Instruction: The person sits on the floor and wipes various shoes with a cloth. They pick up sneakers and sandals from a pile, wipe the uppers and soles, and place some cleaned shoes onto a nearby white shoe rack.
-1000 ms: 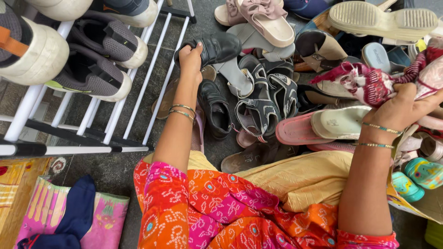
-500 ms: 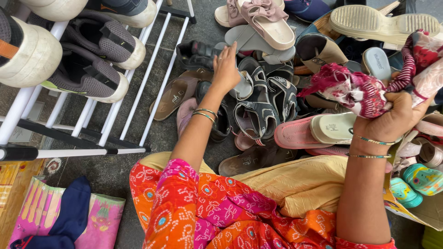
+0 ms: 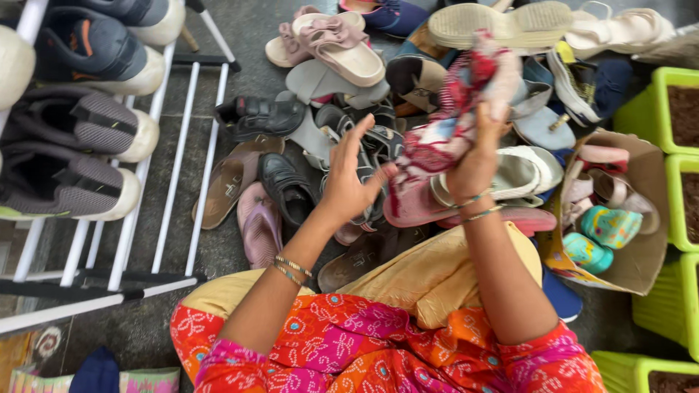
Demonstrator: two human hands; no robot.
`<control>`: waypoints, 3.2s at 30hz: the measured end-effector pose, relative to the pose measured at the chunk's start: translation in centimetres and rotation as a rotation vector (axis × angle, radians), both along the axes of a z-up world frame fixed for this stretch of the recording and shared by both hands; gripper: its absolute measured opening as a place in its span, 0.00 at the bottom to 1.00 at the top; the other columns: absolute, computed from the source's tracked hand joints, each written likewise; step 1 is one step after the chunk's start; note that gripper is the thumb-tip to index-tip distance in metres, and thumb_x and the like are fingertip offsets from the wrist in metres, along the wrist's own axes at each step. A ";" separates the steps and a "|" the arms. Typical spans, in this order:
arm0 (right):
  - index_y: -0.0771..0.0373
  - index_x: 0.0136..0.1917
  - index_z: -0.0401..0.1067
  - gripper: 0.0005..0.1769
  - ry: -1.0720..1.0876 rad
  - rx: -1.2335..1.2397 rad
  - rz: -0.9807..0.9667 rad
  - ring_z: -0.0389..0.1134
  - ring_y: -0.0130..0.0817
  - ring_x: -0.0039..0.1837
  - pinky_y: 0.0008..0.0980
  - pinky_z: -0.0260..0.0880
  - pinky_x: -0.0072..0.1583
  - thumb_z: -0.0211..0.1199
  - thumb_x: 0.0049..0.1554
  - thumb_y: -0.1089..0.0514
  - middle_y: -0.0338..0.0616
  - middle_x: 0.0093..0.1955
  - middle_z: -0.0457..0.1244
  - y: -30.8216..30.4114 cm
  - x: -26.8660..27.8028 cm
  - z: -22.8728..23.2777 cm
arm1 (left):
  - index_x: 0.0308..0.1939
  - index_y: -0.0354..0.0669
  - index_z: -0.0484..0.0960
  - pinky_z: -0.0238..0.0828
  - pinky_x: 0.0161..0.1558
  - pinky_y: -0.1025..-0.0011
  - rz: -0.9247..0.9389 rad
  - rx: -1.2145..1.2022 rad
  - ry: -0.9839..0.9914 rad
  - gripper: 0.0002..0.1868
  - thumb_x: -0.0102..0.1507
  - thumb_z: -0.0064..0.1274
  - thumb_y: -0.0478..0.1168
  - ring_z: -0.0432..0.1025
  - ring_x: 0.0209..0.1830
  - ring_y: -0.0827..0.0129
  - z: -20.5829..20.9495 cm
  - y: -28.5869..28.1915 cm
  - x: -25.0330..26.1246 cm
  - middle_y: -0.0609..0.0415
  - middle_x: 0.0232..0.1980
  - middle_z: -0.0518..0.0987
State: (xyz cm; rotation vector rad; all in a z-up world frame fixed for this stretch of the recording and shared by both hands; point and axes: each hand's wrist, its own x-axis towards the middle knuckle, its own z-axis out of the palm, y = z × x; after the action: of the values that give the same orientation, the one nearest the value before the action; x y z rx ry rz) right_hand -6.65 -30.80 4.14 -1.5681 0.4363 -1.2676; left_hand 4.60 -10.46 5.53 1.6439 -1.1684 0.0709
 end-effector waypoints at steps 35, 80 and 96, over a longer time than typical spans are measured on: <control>0.67 0.54 0.69 0.10 0.262 -0.363 0.641 0.61 0.20 0.49 0.21 0.62 0.52 0.68 0.67 0.60 0.37 0.47 0.61 6.4 0.2 7.1 | 0.79 0.45 0.39 0.63 0.64 0.65 -0.294 -0.290 0.218 0.61 0.60 0.68 0.58 0.66 0.67 0.65 6.5 8.1 -0.5 0.49 0.67 0.69; 0.66 0.71 0.70 0.31 0.682 -0.511 0.703 0.75 0.39 0.58 0.34 0.73 0.57 0.69 0.55 0.64 0.52 0.56 0.71 13.1 2.0 3.7 | 0.50 0.38 0.86 0.71 0.56 0.68 0.001 0.007 0.310 0.13 0.61 0.61 0.30 0.75 0.51 0.71 -3.2 10.5 0.7 0.51 0.49 0.84; 0.64 0.52 0.77 0.04 0.547 0.545 0.809 0.69 0.22 0.43 0.27 0.70 0.45 0.65 0.63 0.63 0.38 0.47 0.71 5.5 2.0 0.5 | 0.62 0.32 0.79 0.63 0.42 0.74 0.022 -0.348 1.308 0.25 0.68 0.67 0.46 0.66 0.42 0.74 -10.5 9.0 1.3 0.52 0.51 0.77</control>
State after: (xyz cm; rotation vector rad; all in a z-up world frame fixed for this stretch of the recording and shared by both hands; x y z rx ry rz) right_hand -4.60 -25.33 4.67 -1.3646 0.3771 -0.0740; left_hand 5.85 -1.42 -4.95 1.0101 -0.1014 -0.6592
